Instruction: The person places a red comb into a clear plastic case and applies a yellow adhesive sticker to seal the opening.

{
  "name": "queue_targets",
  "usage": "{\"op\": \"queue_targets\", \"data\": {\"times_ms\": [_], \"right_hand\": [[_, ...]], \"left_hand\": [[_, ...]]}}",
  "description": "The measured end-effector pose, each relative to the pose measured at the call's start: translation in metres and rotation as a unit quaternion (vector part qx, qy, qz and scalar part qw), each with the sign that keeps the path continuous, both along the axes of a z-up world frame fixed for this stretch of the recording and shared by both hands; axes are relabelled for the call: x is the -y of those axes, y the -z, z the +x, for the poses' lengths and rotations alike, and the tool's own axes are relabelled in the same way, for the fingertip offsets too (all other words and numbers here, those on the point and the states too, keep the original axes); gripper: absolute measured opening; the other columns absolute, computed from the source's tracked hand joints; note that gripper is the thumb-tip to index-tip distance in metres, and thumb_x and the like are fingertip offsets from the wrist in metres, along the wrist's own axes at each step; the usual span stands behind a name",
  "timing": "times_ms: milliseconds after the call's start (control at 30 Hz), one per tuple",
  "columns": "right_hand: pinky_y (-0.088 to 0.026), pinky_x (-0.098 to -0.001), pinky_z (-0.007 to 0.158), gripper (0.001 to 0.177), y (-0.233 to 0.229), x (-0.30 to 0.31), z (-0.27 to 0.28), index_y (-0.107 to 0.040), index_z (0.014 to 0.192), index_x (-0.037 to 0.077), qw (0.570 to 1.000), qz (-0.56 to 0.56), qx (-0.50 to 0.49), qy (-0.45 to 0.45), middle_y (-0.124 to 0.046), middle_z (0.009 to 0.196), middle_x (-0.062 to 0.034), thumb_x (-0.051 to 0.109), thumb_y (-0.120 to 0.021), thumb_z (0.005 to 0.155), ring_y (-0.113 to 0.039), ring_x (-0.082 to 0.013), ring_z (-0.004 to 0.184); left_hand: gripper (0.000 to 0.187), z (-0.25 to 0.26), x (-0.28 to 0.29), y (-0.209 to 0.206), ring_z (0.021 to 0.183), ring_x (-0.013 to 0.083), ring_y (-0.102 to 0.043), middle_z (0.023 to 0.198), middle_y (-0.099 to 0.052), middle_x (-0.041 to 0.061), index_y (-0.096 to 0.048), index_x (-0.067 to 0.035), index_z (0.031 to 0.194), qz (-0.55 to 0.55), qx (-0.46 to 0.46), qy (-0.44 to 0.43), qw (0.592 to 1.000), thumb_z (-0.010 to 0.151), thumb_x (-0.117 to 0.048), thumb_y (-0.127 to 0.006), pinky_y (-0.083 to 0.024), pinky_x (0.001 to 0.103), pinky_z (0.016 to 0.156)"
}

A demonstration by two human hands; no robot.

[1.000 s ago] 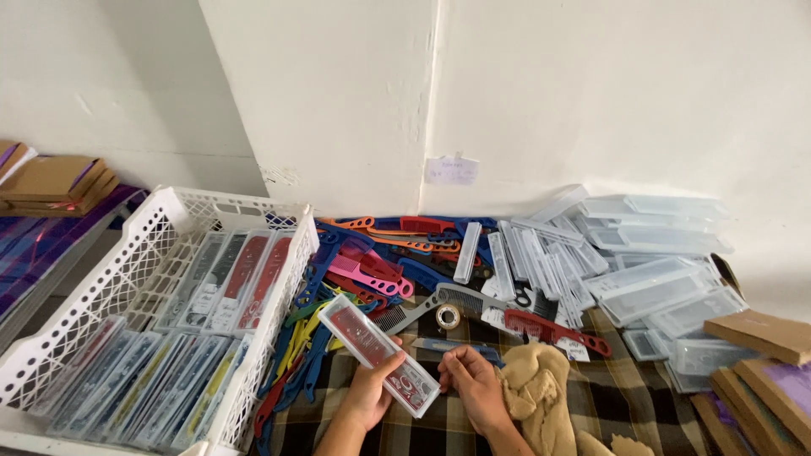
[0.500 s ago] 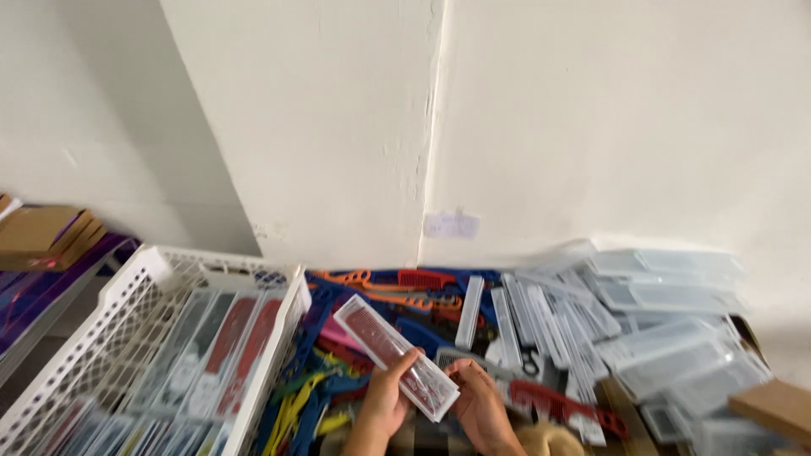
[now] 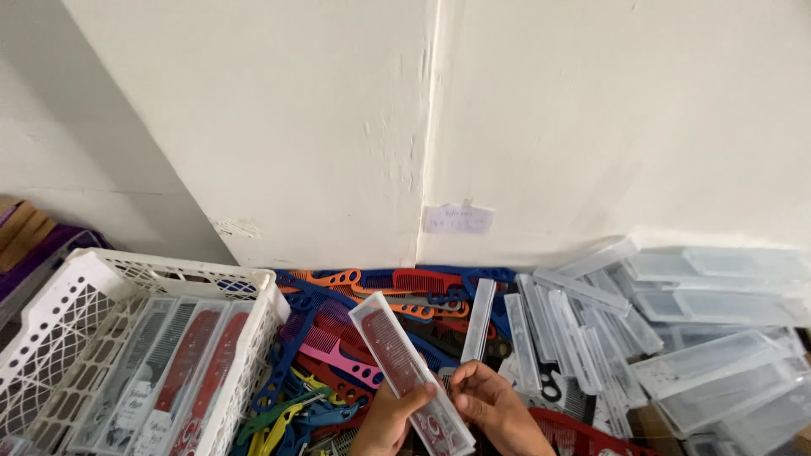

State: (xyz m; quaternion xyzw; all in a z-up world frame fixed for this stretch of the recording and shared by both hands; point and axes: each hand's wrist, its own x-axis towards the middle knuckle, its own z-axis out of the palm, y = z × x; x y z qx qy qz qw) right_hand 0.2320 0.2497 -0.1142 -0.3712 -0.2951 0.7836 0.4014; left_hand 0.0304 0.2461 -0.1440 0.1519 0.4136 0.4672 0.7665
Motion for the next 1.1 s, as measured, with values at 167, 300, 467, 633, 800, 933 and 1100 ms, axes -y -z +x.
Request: {"op": "queue_targets", "data": {"times_ms": [167, 300, 467, 633, 800, 933, 1100], "right_hand": [[-0.051, -0.0340, 0.073, 0.038, 0.037, -0.003, -0.004, -0.063, 0.110, 0.001, 0.996, 0.073, -0.035, -0.038, -0.062, 0.092, -0.0134, -0.006, -0.086, 0.081, -0.061, -0.0218, 0.080], [-0.057, -0.0345, 0.071, 0.038, 0.022, -0.004, -0.009, -0.063, 0.111, 0.000, 0.996, 0.045, -0.020, -0.068, -0.069, 0.093, -0.0175, -0.008, -0.086, 0.082, -0.068, -0.0240, 0.079], [-0.059, -0.0414, 0.078, 0.031, 0.026, -0.003, -0.014, -0.067, 0.110, -0.001, 1.000, -0.021, 0.000, -0.017, -0.070, 0.095, -0.0174, -0.004, -0.082, 0.083, -0.069, -0.0279, 0.082], [-0.056, -0.0427, 0.069, 0.019, 0.006, 0.001, -0.022, -0.072, 0.104, -0.004, 0.996, -0.082, 0.030, 0.030, -0.073, 0.095, -0.0196, 0.002, -0.078, 0.087, -0.069, -0.0324, 0.075], [-0.055, -0.0391, 0.068, 0.021, 0.021, 0.000, -0.019, -0.070, 0.103, -0.005, 1.000, -0.013, 0.011, 0.015, -0.069, 0.086, -0.0171, 0.004, -0.080, 0.086, -0.066, -0.0262, 0.070], [-0.058, -0.0400, 0.061, 0.030, 0.036, -0.001, -0.019, -0.069, 0.108, -0.003, 0.999, 0.034, 0.004, 0.019, -0.068, 0.090, -0.0173, 0.005, -0.083, 0.083, -0.068, -0.0267, 0.071], [-0.063, -0.0432, 0.075, 0.031, 0.035, 0.001, -0.020, -0.074, 0.110, -0.004, 0.991, 0.104, 0.037, 0.077, -0.075, 0.092, -0.0201, -0.006, -0.082, 0.081, -0.074, -0.0291, 0.082]], "left_hand": [[0.038, -0.004, 0.005, 0.011, 0.079, 0.0341, -0.065, 0.091, -0.065, 0.017, -0.055, -0.008, 0.114, -0.002, 0.087, 0.010, 0.996, 0.085, -0.008, -0.080, -0.050, 0.046, 0.076], [0.029, -0.008, 0.001, 0.013, 0.077, 0.0359, -0.062, 0.086, -0.058, 0.016, -0.058, -0.006, 0.109, -0.043, 0.109, 0.004, 0.993, 0.089, -0.018, -0.075, -0.048, 0.046, 0.074], [0.035, -0.013, -0.005, 0.042, 0.077, 0.0332, -0.067, 0.088, -0.066, 0.016, -0.066, 0.000, 0.111, -0.063, 0.054, 0.028, 0.996, 0.085, -0.020, -0.080, -0.052, 0.044, 0.073], [0.044, -0.005, -0.004, 0.056, 0.077, 0.0339, -0.071, 0.086, -0.072, 0.018, -0.072, 0.003, 0.111, -0.012, 0.059, 0.000, 0.998, 0.074, -0.015, -0.089, -0.057, 0.046, 0.070], [0.075, 0.000, -0.006, 0.035, 0.078, 0.0262, -0.066, 0.087, -0.062, 0.010, -0.056, -0.006, 0.135, 0.037, 0.052, -0.019, 0.998, 0.069, -0.013, -0.091, -0.056, 0.039, 0.071], [0.089, 0.003, -0.004, 0.024, 0.083, 0.0265, -0.070, 0.094, -0.070, 0.012, -0.051, -0.010, 0.147, 0.081, 0.045, -0.011, 0.996, 0.068, -0.024, -0.090, -0.060, 0.041, 0.076], [0.120, 0.004, -0.003, -0.001, 0.120, 0.0268, -0.063, 0.142, -0.059, 0.008, -0.006, -0.032, 0.163, 0.122, 0.046, 0.014, 0.991, 0.073, -0.033, -0.085, -0.056, 0.045, 0.100]]}}
